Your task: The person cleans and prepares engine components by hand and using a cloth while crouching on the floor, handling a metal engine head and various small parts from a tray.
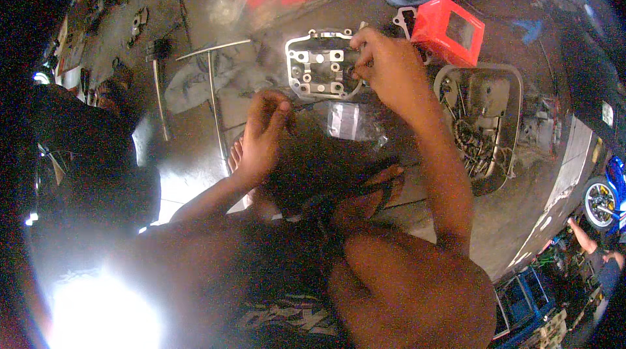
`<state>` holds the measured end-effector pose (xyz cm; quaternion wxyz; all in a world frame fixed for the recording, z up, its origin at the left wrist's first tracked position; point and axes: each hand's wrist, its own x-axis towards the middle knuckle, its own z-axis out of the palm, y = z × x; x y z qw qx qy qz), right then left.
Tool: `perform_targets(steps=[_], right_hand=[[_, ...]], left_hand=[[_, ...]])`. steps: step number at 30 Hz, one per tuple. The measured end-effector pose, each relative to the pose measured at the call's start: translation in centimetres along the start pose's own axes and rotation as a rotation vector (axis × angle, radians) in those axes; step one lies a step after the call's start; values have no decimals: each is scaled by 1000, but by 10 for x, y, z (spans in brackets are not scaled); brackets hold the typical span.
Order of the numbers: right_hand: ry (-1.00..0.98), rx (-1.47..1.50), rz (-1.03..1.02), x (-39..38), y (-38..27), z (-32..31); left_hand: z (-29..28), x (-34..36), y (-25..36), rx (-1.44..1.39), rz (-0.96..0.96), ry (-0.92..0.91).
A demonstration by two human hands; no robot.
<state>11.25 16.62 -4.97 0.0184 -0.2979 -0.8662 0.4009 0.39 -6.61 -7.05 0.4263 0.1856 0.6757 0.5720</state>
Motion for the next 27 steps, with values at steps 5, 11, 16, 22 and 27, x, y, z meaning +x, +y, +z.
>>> perform_targets(steps=[5,11,16,22,27], right_hand=[[-137,-37,-45,11,0,-7],[-224,13,78,18,6,-8],[-229,100,141,17,5,-13],[43,392,230,-31,-17,-8],[8,199,-48,-80,-41,13]], left_hand=[[0,-1,3,24,18,-3],[2,1,7,-29,-5,-14],[3,2,2,0,10,-32],[-1,3,9,227,70,-50],[11,3,21,-176,-257,-231]])
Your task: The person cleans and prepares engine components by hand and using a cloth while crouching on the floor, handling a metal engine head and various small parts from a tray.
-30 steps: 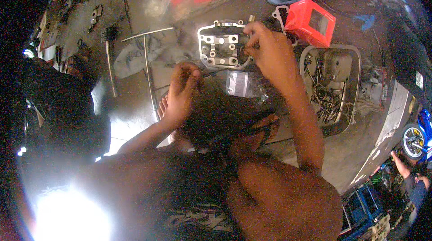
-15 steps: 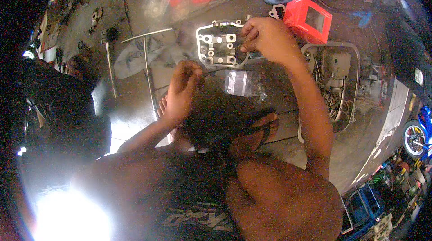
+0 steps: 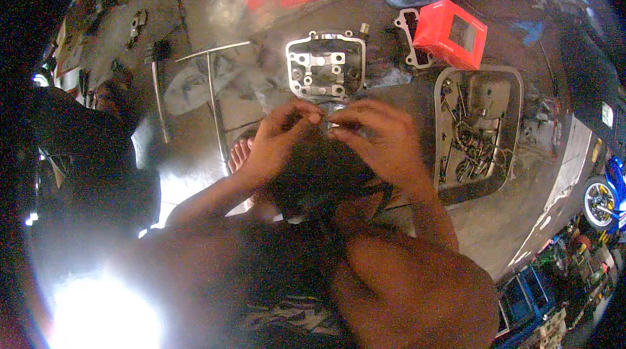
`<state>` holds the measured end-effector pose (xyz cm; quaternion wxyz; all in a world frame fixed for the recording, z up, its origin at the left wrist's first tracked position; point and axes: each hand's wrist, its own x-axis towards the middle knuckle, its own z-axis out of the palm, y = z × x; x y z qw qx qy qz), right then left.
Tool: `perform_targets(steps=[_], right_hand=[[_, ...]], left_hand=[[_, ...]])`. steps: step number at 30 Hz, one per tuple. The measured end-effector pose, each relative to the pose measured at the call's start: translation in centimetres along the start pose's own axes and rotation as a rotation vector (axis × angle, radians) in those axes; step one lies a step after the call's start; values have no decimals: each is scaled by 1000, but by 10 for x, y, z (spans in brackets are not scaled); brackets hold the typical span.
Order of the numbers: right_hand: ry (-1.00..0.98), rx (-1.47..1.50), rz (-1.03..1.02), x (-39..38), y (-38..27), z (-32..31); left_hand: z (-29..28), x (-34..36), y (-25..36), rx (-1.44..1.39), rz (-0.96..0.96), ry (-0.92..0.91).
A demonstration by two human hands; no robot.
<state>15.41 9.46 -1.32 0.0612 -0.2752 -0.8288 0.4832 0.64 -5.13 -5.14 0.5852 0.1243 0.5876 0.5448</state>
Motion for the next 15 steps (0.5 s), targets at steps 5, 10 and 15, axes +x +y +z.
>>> perform_targets(steps=[5,10,15], right_hand=[[206,97,60,-13,-5,18],[265,159,53,-10,-6,27],[278,111,-32,-8,0,30]], left_hand=[[4,5,11,-143,-152,-63],[3,2,13,-235,-190,-65],[2,-3,15,-273,-198,-57]])
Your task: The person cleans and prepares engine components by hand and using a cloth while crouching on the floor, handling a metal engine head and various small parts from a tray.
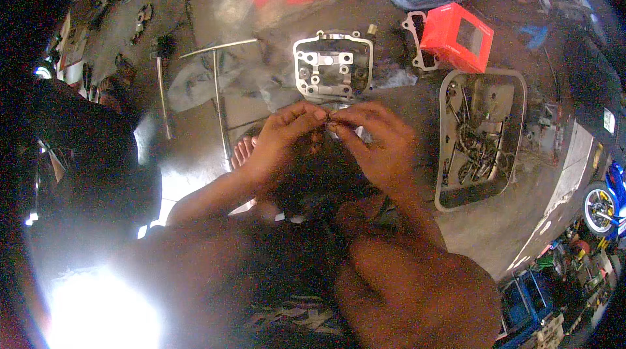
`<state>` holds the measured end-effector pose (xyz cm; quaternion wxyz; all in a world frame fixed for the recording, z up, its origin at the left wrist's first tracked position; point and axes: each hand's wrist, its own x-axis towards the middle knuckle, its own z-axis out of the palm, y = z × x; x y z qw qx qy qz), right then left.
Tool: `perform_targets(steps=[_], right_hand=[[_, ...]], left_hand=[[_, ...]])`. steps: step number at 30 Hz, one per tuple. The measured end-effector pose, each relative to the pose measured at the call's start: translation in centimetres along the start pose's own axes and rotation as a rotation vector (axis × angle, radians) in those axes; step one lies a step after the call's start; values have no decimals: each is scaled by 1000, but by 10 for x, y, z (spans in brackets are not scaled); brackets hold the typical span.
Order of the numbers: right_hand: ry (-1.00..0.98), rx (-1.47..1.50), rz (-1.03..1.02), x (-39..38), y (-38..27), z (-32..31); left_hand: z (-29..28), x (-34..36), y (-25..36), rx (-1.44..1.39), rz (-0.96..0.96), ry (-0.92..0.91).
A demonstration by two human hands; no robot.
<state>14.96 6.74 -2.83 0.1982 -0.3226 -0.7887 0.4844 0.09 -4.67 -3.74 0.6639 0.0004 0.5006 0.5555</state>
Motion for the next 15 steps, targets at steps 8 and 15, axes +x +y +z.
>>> perform_targets(steps=[8,15], right_hand=[[48,-254,-312,-9,12,5],[56,-304,-409,-9,19,6]], left_hand=[[7,-2,-1,201,45,85],[4,-2,-7,350,135,92]])
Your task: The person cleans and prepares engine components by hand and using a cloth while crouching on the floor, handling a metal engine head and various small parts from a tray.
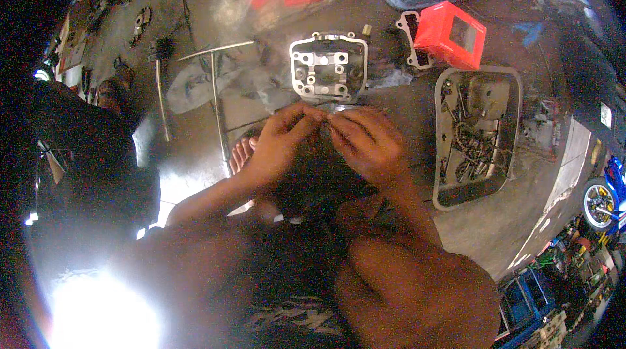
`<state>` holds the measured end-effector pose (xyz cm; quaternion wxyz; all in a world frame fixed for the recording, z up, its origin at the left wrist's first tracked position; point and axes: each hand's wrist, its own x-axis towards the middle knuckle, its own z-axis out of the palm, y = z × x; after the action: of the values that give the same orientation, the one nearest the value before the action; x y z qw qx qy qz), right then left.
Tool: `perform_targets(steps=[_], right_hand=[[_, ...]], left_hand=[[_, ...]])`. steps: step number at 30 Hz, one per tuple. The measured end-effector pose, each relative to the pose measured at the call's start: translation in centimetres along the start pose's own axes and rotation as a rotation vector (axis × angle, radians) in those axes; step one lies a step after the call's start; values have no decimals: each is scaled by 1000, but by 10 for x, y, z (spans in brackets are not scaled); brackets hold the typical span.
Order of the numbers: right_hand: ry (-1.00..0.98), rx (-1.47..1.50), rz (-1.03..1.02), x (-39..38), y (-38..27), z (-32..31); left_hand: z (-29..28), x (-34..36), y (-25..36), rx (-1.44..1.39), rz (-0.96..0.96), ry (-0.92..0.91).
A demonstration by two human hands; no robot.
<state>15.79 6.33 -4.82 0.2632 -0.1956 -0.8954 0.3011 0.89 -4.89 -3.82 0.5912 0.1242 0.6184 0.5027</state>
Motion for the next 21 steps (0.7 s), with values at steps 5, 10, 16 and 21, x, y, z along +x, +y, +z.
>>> perform_targets(steps=[5,10,16,21], right_hand=[[-23,-31,84,-1,11,-5],[-31,-71,63,23,64,-17],[-133,-192,-91,34,80,-15],[-186,-270,-127,33,78,-13]], left_hand=[[-3,0,-1,108,52,-67],[-7,-2,-7,142,118,-105],[-10,-4,-5,131,93,-148],[-8,-3,-9,159,170,-89]])
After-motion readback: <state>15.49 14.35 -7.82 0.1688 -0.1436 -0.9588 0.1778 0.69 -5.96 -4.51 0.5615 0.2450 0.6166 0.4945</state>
